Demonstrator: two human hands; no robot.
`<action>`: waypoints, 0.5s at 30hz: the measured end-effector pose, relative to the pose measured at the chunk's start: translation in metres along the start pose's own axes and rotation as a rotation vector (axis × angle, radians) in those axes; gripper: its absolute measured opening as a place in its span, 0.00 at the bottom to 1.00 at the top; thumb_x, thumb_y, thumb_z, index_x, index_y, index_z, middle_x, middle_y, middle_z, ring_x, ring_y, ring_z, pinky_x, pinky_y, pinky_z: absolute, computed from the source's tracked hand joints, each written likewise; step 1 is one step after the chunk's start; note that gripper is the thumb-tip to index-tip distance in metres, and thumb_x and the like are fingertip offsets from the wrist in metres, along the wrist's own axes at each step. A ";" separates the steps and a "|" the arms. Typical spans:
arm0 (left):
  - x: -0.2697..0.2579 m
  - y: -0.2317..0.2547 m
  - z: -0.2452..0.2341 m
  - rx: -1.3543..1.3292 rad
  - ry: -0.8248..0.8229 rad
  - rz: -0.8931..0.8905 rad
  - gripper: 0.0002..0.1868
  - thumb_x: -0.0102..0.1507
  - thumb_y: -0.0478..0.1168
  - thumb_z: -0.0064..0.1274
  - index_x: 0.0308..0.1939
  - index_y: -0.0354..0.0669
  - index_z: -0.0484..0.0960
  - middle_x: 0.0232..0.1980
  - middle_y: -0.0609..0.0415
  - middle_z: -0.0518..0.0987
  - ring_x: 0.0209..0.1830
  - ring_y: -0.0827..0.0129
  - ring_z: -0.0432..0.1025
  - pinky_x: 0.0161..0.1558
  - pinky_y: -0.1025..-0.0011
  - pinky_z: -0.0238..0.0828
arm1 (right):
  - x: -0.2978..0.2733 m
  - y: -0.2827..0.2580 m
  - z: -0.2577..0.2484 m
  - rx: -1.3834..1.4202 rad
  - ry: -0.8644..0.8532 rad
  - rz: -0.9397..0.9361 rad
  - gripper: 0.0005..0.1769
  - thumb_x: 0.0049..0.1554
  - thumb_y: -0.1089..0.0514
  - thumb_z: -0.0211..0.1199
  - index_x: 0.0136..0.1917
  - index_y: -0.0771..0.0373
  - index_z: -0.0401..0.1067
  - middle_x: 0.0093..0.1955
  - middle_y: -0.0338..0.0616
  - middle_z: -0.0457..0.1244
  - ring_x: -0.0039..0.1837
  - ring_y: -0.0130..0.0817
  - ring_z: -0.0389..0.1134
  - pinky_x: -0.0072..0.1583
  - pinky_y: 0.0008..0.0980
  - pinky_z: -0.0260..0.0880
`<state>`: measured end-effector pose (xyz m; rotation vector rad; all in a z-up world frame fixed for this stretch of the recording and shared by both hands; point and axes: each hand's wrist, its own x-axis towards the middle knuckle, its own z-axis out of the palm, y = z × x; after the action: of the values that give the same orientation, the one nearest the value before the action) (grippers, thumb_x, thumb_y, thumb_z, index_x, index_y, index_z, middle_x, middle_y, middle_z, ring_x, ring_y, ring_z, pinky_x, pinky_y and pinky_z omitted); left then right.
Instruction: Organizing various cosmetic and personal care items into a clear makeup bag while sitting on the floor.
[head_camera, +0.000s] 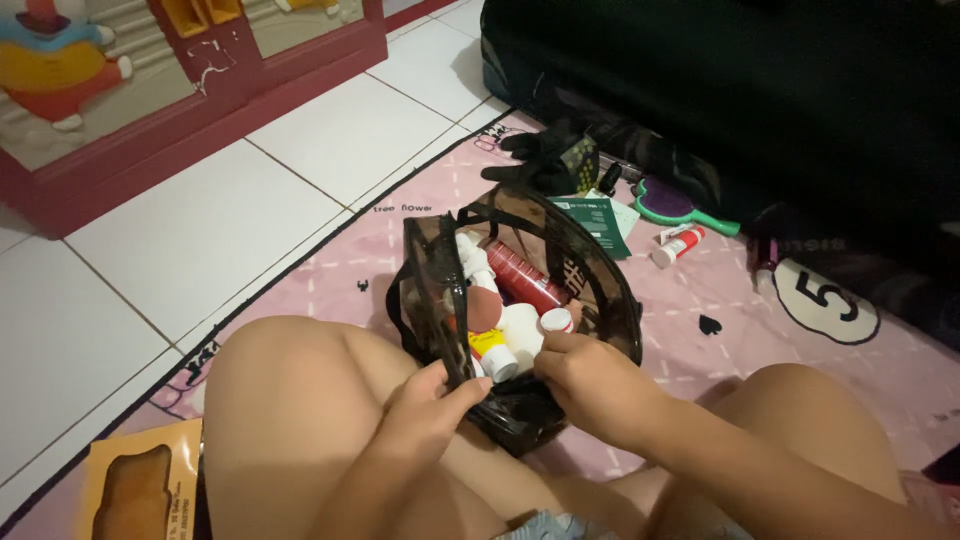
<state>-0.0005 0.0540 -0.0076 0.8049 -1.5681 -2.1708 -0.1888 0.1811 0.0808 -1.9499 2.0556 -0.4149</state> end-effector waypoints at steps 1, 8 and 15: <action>0.001 -0.003 0.000 0.002 -0.003 0.001 0.14 0.62 0.38 0.58 0.49 0.34 0.84 0.42 0.57 0.84 0.42 0.77 0.74 0.46 0.76 0.71 | -0.003 -0.001 -0.003 -0.001 0.003 0.002 0.07 0.48 0.68 0.62 0.42 0.63 0.76 0.46 0.52 0.66 0.50 0.53 0.69 0.51 0.46 0.71; 0.009 -0.018 -0.004 -0.025 0.018 0.014 0.14 0.62 0.38 0.58 0.48 0.32 0.84 0.41 0.56 0.84 0.40 0.75 0.74 0.44 0.75 0.71 | -0.021 -0.013 -0.032 0.225 0.166 0.024 0.05 0.47 0.64 0.69 0.39 0.65 0.75 0.38 0.48 0.66 0.44 0.46 0.69 0.46 0.40 0.70; 0.013 -0.027 -0.009 -0.038 0.040 -0.054 0.15 0.62 0.41 0.56 0.49 0.34 0.84 0.42 0.56 0.85 0.41 0.74 0.76 0.44 0.73 0.74 | -0.041 -0.010 -0.063 0.393 0.218 0.326 0.07 0.52 0.59 0.68 0.45 0.61 0.78 0.37 0.42 0.70 0.36 0.35 0.70 0.39 0.34 0.69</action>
<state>-0.0034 0.0489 -0.0386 0.8828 -1.4980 -2.2008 -0.2023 0.2229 0.1429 -1.3669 2.1657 -0.9070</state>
